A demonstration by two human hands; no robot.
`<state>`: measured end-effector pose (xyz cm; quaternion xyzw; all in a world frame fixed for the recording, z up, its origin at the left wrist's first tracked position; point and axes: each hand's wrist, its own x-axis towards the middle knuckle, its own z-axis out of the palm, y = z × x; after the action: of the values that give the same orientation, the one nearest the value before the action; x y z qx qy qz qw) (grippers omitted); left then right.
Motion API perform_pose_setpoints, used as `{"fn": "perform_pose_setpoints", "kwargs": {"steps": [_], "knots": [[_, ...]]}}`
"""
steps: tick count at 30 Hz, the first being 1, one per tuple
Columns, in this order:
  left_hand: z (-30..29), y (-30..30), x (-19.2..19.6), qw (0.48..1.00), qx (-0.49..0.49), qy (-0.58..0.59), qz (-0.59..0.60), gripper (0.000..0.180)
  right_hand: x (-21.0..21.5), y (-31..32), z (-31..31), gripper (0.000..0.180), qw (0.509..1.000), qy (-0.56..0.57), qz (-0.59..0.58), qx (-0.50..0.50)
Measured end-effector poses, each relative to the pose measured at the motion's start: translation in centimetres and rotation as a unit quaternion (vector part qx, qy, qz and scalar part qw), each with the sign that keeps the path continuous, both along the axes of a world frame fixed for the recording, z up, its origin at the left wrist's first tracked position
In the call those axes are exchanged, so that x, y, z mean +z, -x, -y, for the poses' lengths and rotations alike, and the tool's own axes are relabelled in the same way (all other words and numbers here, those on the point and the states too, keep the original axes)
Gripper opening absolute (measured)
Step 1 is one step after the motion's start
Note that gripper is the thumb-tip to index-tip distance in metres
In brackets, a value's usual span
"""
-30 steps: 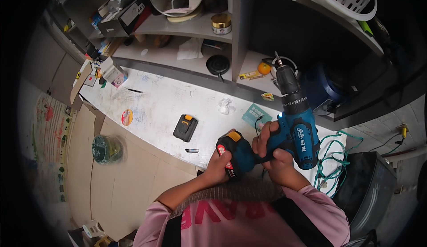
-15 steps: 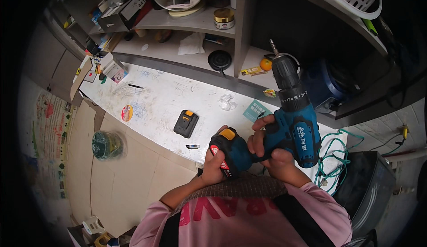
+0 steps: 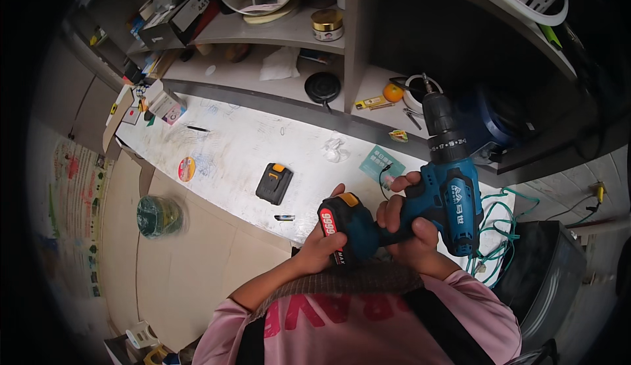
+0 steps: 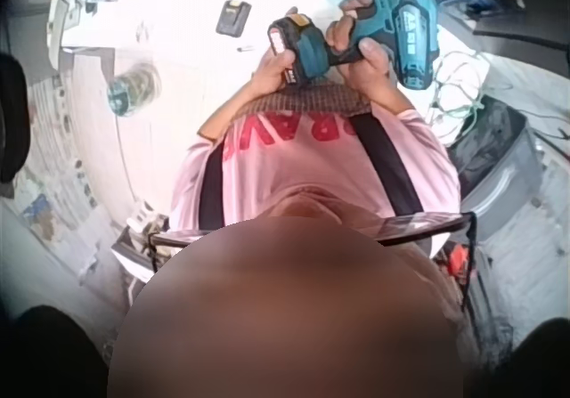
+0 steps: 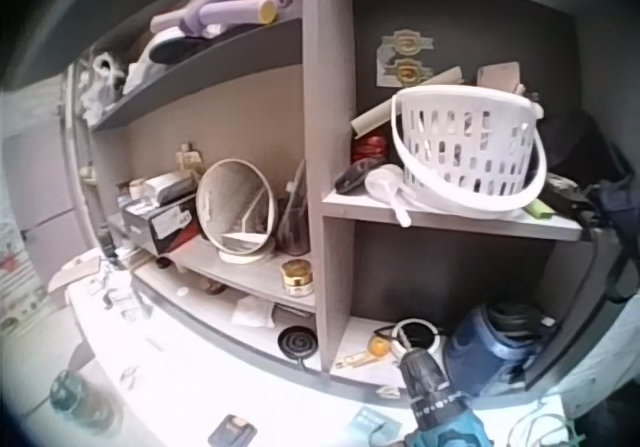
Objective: The person attaches a battery pack to a cordless drill, secures it, and then plugs a charger into a power strip. The person handles the drill and battery multiple times to ensure proper connection.
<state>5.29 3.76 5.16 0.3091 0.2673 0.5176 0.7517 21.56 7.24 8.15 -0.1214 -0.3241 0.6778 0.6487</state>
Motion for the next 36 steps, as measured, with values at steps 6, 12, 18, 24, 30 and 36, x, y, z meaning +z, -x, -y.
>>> {"fn": "perform_pose_setpoints", "kwargs": {"steps": [6,12,18,24,30,36], "knots": [[1.1,-0.7,-0.4,0.998,0.064,0.002,0.002,0.087,-0.5,-0.5,0.2,0.066,0.998,0.038,-0.021,0.046],[0.2,0.4,0.5,0.994,0.03,-0.026,-0.103,0.092,-0.3,-0.5,-0.1,0.065,0.998,0.033,-0.043,0.023],[-1.3,0.3,4.1,0.998,-0.053,-0.022,-0.024,0.103,-0.6,-1.2,-2.7,0.058,0.94,0.111,-0.307,0.101],[-2.6,1.2,2.8,0.993,-0.088,-0.012,-0.074,0.058,-0.3,-1.5,-3.7,0.054,0.93,0.217,-0.244,0.166],[-1.6,0.6,5.0,1.0,-0.008,0.0,-0.019,0.055,-1.5,-0.3,-5.1,0.046,0.878,0.392,-0.195,0.193],[-1.5,2.1,4.4,0.997,-0.067,0.007,0.036,0.055,-1.5,1.1,-4.6,0.05,0.882,0.412,-0.086,0.211]]}}
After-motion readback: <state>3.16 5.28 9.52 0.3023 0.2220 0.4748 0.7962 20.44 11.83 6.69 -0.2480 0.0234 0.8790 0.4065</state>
